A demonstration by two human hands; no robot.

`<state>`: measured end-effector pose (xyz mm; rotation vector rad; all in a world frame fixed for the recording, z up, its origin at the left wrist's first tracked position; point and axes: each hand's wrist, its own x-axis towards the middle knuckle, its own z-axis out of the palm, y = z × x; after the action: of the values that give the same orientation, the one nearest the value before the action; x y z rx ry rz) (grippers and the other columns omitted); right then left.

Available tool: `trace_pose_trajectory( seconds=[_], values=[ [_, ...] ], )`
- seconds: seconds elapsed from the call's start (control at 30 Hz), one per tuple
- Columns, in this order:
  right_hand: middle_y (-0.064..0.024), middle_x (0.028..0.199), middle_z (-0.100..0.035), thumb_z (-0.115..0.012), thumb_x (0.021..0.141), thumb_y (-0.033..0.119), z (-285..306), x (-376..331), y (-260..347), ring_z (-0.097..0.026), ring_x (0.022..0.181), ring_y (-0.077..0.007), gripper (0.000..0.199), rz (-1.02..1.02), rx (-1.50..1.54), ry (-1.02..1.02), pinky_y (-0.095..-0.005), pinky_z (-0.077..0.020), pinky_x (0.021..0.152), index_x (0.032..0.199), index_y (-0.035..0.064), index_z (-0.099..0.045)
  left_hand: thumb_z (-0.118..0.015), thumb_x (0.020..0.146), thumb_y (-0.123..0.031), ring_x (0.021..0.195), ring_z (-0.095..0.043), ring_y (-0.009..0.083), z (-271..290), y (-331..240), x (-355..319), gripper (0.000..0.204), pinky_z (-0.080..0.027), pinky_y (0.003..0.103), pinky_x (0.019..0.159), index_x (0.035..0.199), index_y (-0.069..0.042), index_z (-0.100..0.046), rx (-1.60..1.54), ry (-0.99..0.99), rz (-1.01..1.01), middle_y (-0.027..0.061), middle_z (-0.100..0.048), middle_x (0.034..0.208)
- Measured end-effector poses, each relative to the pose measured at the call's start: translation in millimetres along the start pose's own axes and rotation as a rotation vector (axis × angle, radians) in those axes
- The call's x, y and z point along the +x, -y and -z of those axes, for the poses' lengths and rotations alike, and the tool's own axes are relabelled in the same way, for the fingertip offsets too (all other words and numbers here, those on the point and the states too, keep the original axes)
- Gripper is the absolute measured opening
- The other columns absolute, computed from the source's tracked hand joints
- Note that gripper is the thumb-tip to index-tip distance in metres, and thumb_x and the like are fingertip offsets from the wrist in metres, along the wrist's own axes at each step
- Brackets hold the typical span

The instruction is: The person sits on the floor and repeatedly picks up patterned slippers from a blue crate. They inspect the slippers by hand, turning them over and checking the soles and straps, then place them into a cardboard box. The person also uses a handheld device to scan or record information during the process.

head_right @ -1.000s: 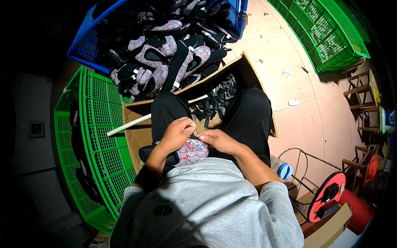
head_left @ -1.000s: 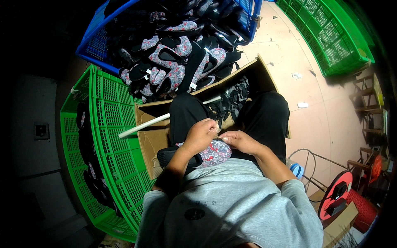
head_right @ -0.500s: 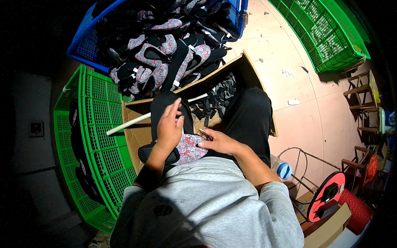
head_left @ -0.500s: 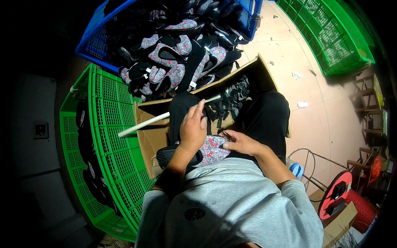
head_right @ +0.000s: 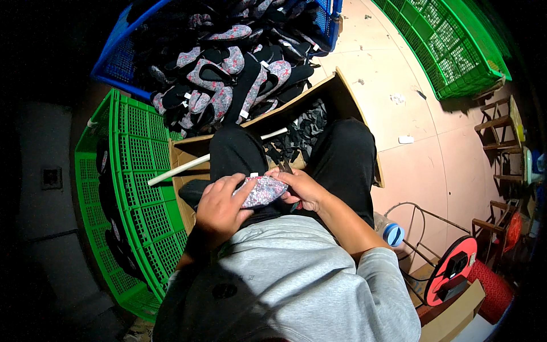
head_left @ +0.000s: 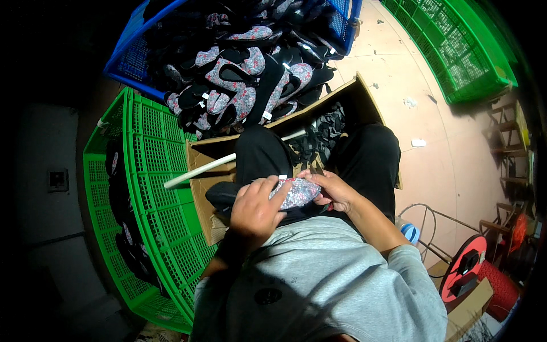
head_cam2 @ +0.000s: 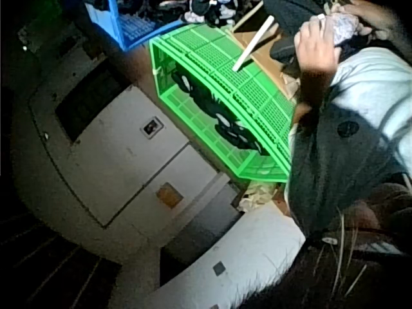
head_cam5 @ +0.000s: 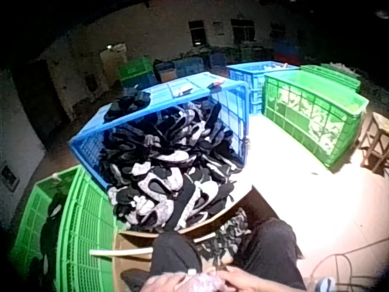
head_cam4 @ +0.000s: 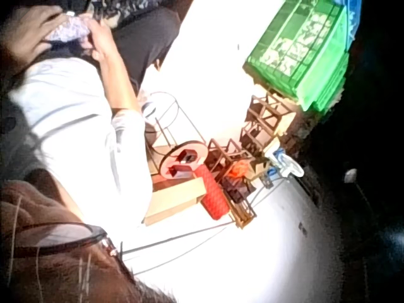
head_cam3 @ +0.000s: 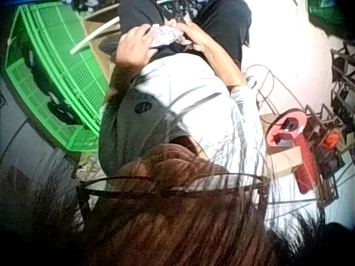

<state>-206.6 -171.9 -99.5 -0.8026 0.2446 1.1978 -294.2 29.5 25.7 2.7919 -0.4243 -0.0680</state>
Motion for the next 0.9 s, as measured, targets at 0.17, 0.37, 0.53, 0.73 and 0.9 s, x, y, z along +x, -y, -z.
trace_pose_trajectory(
  seconds=[0.17, 0.37, 0.53, 0.73, 0.9],
  values=[
    [-0.0019, 0.063, -0.053, -0.051, 0.102, 0.029, -2, 1, 1, -0.042, 0.046, -0.0057, 0.028, 0.102, -0.008, -0.105, -0.0180, -0.0267, 0.036, 0.115, 0.0060, -0.059, -0.075, 0.076, -0.024, 0.090, -0.064, 0.0316, -8, 6, 3, 0.047, -0.050, 0.040, 0.078, 0.119, -0.009, -0.065, 0.047, 0.144, 0.174, 0.0115, -0.068, 0.098],
    [-0.0010, 0.072, -0.057, -0.045, 0.104, 0.034, 0, -7, -1, -0.045, 0.053, -0.0049, 0.029, 0.343, -0.215, -0.210, -0.0198, -0.0324, 0.044, 0.120, 0.0104, -0.049, -0.072, 0.081, -0.024, 0.083, -0.066, 0.0361, -5, 13, 5, 0.031, -0.051, 0.043, 0.073, 0.108, -0.008, -0.068, -0.442, 0.121, 0.362, 0.0161, -0.069, 0.086],
    [-0.0025, 0.084, -0.053, -0.038, 0.106, 0.038, 4, -6, -13, -0.050, 0.067, -0.0079, 0.034, 0.569, -0.521, -0.194, -0.0220, -0.0407, 0.057, 0.118, 0.0071, -0.044, -0.071, 0.083, -0.027, 0.084, -0.067, 0.0351, -21, 26, 7, 0.031, -0.051, 0.041, 0.074, 0.106, -0.008, -0.068, -0.550, 0.198, 0.519, 0.0167, -0.069, 0.087],
    [-0.0013, 0.084, -0.052, -0.040, 0.106, 0.038, 11, -3, -17, -0.047, 0.068, -0.0076, 0.033, 0.569, -0.606, -0.219, -0.0222, -0.0398, 0.059, 0.117, 0.0074, -0.044, -0.071, 0.082, -0.029, 0.082, -0.067, 0.0343, -30, 33, 8, 0.030, -0.051, 0.041, 0.073, 0.102, -0.007, -0.069, -0.592, 0.205, 0.560, 0.0162, -0.069, 0.085],
    [-0.0027, 0.088, -0.056, -0.053, 0.102, 0.025, 12, 0, -19, -0.053, 0.075, -0.0101, 0.026, 0.669, -0.685, -0.239, -0.0247, -0.0456, 0.067, 0.115, 0.0037, -0.048, -0.071, 0.081, -0.029, 0.083, -0.066, 0.0360, -31, 28, 10, 0.028, -0.051, 0.042, 0.073, 0.098, -0.007, -0.068, -0.502, 0.176, 0.534, 0.0175, -0.068, 0.085]
  ],
)
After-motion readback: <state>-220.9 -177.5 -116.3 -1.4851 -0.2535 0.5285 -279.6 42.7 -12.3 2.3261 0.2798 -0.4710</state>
